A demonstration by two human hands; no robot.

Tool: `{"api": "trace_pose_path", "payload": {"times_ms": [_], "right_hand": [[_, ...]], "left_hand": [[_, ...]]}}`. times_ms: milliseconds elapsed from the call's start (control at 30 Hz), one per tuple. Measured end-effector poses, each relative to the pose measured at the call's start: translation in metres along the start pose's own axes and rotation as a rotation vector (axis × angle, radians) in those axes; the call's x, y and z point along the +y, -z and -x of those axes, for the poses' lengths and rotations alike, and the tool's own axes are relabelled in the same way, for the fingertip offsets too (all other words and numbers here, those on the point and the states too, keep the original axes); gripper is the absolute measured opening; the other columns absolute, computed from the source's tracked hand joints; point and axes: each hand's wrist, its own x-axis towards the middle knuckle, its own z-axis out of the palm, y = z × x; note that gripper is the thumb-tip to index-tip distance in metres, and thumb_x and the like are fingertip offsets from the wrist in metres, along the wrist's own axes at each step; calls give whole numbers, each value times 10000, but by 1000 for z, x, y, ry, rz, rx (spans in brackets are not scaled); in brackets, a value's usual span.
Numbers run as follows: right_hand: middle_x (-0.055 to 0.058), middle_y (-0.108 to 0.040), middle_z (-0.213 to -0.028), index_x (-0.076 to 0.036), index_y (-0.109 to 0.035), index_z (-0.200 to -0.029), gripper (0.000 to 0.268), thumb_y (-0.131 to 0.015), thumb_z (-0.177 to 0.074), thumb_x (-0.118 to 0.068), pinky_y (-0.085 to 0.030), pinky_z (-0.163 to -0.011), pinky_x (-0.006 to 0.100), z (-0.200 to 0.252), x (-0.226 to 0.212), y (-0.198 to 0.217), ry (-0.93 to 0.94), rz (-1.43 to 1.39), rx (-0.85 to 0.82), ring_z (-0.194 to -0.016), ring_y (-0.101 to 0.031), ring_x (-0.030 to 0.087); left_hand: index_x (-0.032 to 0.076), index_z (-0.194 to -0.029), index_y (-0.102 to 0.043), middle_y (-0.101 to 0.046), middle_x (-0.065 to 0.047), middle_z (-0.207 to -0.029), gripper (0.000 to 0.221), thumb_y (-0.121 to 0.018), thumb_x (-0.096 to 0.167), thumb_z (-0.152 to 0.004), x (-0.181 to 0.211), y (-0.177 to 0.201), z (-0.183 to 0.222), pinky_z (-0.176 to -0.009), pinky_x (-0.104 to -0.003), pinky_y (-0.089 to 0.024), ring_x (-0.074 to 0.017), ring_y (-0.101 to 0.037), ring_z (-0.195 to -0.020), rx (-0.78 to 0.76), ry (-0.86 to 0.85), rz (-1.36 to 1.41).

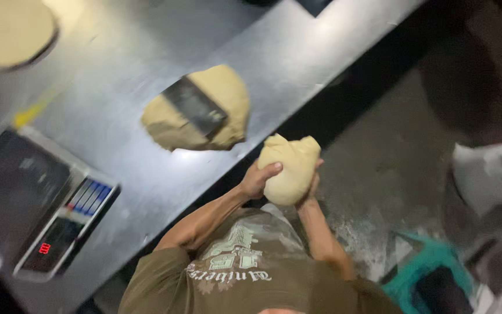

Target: The person uses a scraper to cut large pieces of dough from a main mass, weighs each piece on a digital scale, and then rolls and shapes the dough into spheres by hand.

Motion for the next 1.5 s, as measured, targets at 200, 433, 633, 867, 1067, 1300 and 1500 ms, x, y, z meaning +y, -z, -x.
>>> {"api": "trace_pose_path", "payload": {"times_ms": [200,433,633,867,1067,1300,1500], "right_hand": [[175,-606,-1376,-26,-485,-1470,822,-492,-976,-683,-559,-1002,487,57,-118,51,607,-49,304,-1215,-640,310],[218,-622,-1348,38,-476,-1466,773,-579,-1008,-577,-588,-959,487,88,-149,59,555,48,360,-1177,-663,323],[275,-690,-1258,106,-508,-1407,713,-754,-936,-370,-599,-895,486,51,-215,93,200,293,248,-1136,-719,377],[338,-568,-1329,-32,-508,-1568,747,-792,-957,-354,-576,-803,445,3,-224,170,534,493,709,-1112,-623,293],[190,-461,-1621,-25,-405,-1615,947,-438,-1006,-750,-494,-1140,504,-99,-222,185,465,-227,500,-1410,-546,326],[230,-573,-1410,-26,-464,-1478,790,-497,-984,-642,-545,-949,546,-73,-357,161,715,-82,688,-1250,-606,365],[220,-589,-1360,-2,-504,-1428,672,-597,-966,-480,-541,-958,500,-89,-406,185,658,4,618,-1213,-611,336]], "left_hand": [[-46,-1541,-401,-565,-257,-1445,809,-630,531,-1022,-48,-34,-104,-1037,-547,-467,-381,-573,-1281,-334,544,254],[245,-1669,-170,-279,-8,-1665,1031,-468,758,-826,-127,-47,-132,-1194,-526,-380,-219,-356,-1513,-548,625,-69],[50,-1564,-381,-530,-192,-1500,781,-537,571,-1004,-155,-84,-161,-1075,-538,-514,-357,-585,-1306,-284,657,381],[52,-1477,-419,-609,-226,-1374,792,-573,598,-926,-118,-95,-302,-997,-563,-578,-383,-654,-1218,-226,479,234],[28,-1500,-401,-581,-218,-1400,715,-575,488,-980,-154,-103,-377,-1028,-539,-558,-356,-648,-1223,-294,748,118],[-69,-1555,-413,-502,-377,-1451,781,-401,564,-1096,-180,-148,-472,-1027,-646,-466,-533,-539,-1306,-428,898,-212],[270,-1645,-156,-230,2,-1707,846,-328,687,-929,-209,-176,-518,-1171,-538,-304,-235,-250,-1514,-707,821,-300]]}}
